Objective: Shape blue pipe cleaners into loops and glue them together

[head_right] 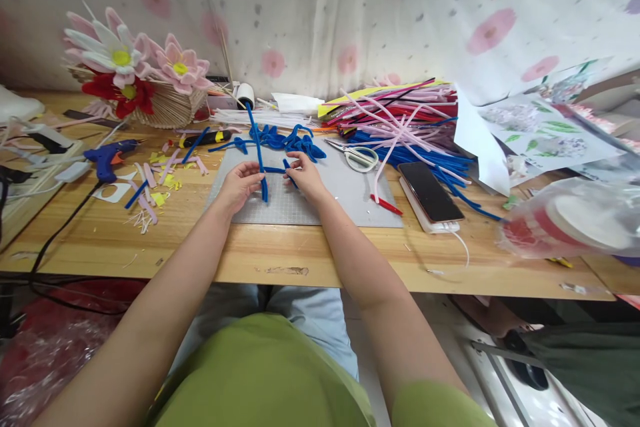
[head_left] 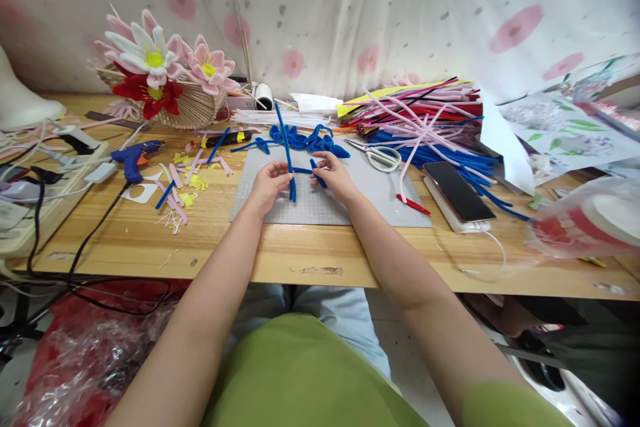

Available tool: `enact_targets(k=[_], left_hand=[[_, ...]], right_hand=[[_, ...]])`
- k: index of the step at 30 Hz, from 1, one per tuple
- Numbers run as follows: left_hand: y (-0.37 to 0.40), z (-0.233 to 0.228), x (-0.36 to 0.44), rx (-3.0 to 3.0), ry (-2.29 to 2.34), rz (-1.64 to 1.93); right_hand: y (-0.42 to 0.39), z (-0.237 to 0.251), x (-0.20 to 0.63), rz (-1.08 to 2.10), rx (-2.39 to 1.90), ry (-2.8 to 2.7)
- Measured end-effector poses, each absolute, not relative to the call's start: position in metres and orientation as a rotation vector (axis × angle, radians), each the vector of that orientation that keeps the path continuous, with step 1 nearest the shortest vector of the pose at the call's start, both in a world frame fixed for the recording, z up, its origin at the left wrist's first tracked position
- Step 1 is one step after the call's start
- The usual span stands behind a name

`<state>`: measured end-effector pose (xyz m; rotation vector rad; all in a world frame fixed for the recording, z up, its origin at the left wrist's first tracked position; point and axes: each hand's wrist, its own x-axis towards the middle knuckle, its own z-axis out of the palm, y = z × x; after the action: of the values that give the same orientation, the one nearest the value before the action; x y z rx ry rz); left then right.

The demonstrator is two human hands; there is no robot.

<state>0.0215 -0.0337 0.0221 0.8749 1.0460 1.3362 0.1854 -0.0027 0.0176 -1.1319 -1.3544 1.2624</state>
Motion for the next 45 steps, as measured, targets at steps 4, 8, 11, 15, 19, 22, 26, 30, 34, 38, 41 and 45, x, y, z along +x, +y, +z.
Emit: enact_targets(k=[4,8,11,15,19,22,26,30,34,38,41,45], left_hand=[[-0.039,0.022,0.025,0.945,1.064,1.205],[-0.043,0.027,0.026,0.975,1.080,1.152],[-0.044,0.029,0.026,0.985,1.079,1.125],[-0.045,0.029,0.027,0.971,1.070,1.094],[-0.045,0.027,0.029,0.959,1.070,1.069],[-0.045,0.027,0.029,0.944,1.068,1.079],[-0.044,0.026,0.028,0.946,1.065,1.077],[-0.044,0.026,0.028,0.972,1.052,1.063],[-0.045,0.027,0.029,0.993,1.040,1.059],[-0.047,0.029,0.029,1.010,1.035,1.038],[-0.047,0.030,0.028,1.026,1.019,1.020],[-0.046,0.027,0.028,1.014,1.033,1.031]], right_hand=[[-0.006,0.025,0.186,1.314,-0.993,-1.259],[-0.002,0.023,0.188,1.237,-1.014,-1.249],[0.003,0.017,0.189,1.165,-1.058,-1.137],[0.012,0.010,0.189,1.089,-1.071,-0.923],[0.017,0.005,0.192,1.034,-1.093,-0.799],[0.018,0.004,0.195,1.020,-1.103,-0.799],[0.016,0.006,0.197,1.021,-1.056,-0.937],[0.016,0.006,0.195,0.965,-1.119,-0.928],[0.022,0.000,0.200,0.923,-1.102,-0.880],[0.025,-0.002,0.204,0.930,-1.029,-0.926],[0.020,0.003,0.202,0.981,-0.959,-0.972],[0.007,0.011,0.193,1.136,-0.870,-1.173]])
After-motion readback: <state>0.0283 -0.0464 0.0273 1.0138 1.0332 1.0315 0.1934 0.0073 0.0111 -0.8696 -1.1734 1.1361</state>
